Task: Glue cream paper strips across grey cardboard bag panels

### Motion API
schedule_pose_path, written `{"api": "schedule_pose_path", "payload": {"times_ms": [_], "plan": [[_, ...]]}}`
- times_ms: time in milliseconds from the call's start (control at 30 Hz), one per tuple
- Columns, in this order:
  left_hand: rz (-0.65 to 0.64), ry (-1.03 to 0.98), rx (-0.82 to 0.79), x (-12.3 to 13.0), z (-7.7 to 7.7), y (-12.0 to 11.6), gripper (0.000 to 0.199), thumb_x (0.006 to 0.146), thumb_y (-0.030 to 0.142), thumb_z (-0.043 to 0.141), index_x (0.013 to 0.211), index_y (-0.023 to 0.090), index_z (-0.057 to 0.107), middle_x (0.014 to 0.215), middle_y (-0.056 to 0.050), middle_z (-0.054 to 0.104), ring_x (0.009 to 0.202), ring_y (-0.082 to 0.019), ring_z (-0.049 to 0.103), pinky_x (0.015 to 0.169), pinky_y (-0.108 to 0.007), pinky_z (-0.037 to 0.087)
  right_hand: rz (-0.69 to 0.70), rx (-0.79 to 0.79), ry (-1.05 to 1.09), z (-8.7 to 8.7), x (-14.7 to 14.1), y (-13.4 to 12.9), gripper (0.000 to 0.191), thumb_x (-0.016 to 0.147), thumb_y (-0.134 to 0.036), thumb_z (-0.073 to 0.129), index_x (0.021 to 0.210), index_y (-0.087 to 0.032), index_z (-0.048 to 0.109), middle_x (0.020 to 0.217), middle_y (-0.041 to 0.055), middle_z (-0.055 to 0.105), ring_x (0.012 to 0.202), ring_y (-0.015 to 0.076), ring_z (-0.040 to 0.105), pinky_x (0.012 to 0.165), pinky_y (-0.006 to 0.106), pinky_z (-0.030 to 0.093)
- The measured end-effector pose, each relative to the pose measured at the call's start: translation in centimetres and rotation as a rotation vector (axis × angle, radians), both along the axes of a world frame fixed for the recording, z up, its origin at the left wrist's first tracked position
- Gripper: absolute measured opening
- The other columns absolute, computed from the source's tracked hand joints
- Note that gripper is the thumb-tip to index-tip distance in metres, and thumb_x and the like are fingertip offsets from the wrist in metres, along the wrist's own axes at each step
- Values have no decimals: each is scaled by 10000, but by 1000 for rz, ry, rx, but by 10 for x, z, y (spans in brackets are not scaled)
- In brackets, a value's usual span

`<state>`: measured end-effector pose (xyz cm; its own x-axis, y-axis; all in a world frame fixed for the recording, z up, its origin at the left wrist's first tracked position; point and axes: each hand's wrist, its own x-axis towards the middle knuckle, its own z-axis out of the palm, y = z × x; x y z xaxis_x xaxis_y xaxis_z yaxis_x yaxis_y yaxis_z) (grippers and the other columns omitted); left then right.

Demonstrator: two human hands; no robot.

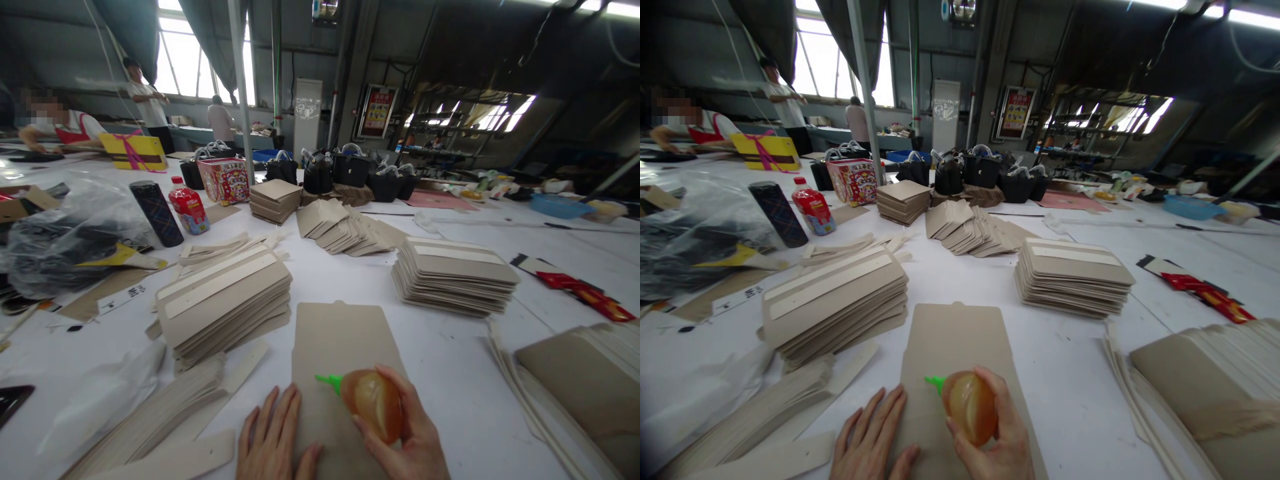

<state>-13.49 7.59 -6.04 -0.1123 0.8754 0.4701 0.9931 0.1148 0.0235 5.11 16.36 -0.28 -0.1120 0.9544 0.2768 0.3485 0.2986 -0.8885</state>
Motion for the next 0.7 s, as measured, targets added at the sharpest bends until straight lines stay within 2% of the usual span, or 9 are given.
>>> {"api": "schedule_pose_path", "payload": {"times_ms": [67, 200, 333, 533, 600, 700], "plan": [[-48, 51, 13, -3, 2, 0, 459, 794, 472, 473, 1201, 262, 510, 1237, 57, 579, 1112, -177, 497, 903, -345, 266, -24, -16, 31, -2, 2, -3, 515, 646, -357, 686, 1126, -256, 528, 1126, 46, 588, 951, 238, 613, 866, 301, 486], [-17, 34, 12, -4, 4, -1, 438, 806, 452, 453, 1190, 252, 520, 1237, 66, 578, 1118, -172, 492, 911, -350, 269, -23, -22, 57, -2, 1, -9, 526, 617, -361, 702, 1108, -252, 549, 1089, 51, 615, 947, 255, 610, 820, 304, 506], [20, -25, -4, 2, -2, 0, 419, 810, 429, 436, 1183, 263, 528, 1243, 65, 572, 1129, -183, 489, 928, -373, 271, -22, -1, 55, 0, -4, -9, 513, 606, -343, 715, 1089, -255, 567, 1073, 48, 626, 915, 249, 620, 794, 300, 515], [55, -68, -4, 4, -8, 1, 423, 785, 395, 441, 1176, 266, 537, 1243, 59, 569, 1130, -197, 496, 925, -396, 291, 34, 23, 13, 0, -7, -3, 502, 599, -290, 742, 1073, -257, 580, 1073, 39, 636, 944, 250, 618, 842, 305, 506], [61, -62, -4, 4, -7, 0, 415, 791, 407, 431, 1162, 264, 550, 1236, 59, 573, 1126, -200, 502, 918, -399, 300, -17, -21, 76, 4, -8, -1, 517, 597, -306, 748, 1078, -246, 568, 1084, 52, 631, 957, 252, 613, 827, 295, 513], [67, -48, -7, 5, -5, 1, 408, 800, 399, 413, 1156, 261, 557, 1222, 54, 584, 1109, -202, 523, 910, -403, 321, -117, -202, 353, 17, -7, 2, 562, 620, -365, 742, 1115, -240, 507, 1030, 69, 644, 885, 244, 637, 751, 317, 540]]}}
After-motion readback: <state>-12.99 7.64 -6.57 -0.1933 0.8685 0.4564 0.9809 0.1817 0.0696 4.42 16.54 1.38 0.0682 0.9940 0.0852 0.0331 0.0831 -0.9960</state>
